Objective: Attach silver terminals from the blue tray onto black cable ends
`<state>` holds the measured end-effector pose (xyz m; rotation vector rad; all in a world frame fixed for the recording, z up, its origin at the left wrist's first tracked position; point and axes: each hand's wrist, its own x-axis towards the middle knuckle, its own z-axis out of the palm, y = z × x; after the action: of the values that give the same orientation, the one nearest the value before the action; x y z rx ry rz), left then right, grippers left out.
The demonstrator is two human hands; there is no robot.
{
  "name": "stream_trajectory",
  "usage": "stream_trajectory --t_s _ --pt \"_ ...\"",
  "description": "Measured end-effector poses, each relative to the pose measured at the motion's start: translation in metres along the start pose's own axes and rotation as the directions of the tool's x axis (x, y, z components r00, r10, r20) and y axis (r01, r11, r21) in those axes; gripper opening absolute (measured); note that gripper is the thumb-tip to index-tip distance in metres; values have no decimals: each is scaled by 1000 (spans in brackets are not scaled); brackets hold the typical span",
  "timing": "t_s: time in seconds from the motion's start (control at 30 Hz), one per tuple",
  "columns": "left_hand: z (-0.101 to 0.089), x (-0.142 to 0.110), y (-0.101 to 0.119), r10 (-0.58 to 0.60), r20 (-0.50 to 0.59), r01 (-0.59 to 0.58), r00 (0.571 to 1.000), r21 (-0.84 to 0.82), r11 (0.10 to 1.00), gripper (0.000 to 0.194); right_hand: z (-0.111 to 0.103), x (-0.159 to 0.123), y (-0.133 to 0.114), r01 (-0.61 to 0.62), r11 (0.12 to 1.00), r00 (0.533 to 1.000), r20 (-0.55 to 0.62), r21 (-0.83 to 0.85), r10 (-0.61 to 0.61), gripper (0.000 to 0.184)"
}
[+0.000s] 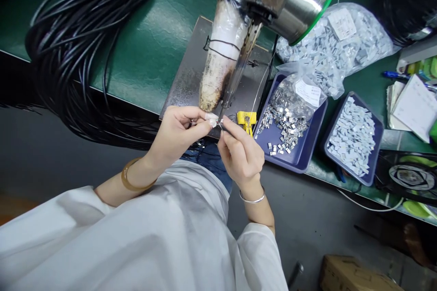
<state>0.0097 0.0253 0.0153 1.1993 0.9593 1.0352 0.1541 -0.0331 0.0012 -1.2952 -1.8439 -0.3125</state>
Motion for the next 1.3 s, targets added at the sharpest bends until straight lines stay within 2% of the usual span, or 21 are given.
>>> stream_trajectory --t_s 0.17,0.37,0.67,1.1,1.3 --pt "-2 0 -1 -7 13 7 1000 -2 1000 16 0 -2 0 14 999 1000 -1 -37 -14 21" --pt "-3 -2 -4 -35 50 36 998 -8 999 16 0 -5 1 31 999 1000 4 -8 -31 18" --pt "-4 -4 -2 -50 93 51 994 -10 999 15 0 -5 -3 -102 992 995 -9 78 103 19" --pt "2 0 -5 5 -15 -5 1000 27 1000 10 6 -1 -1 -151 984 988 -21 92 154 18" --pt "2 -3 -2 19 -16 -18 1000 30 999 12 3 3 -5 -161 983 986 -28 86 164 22"
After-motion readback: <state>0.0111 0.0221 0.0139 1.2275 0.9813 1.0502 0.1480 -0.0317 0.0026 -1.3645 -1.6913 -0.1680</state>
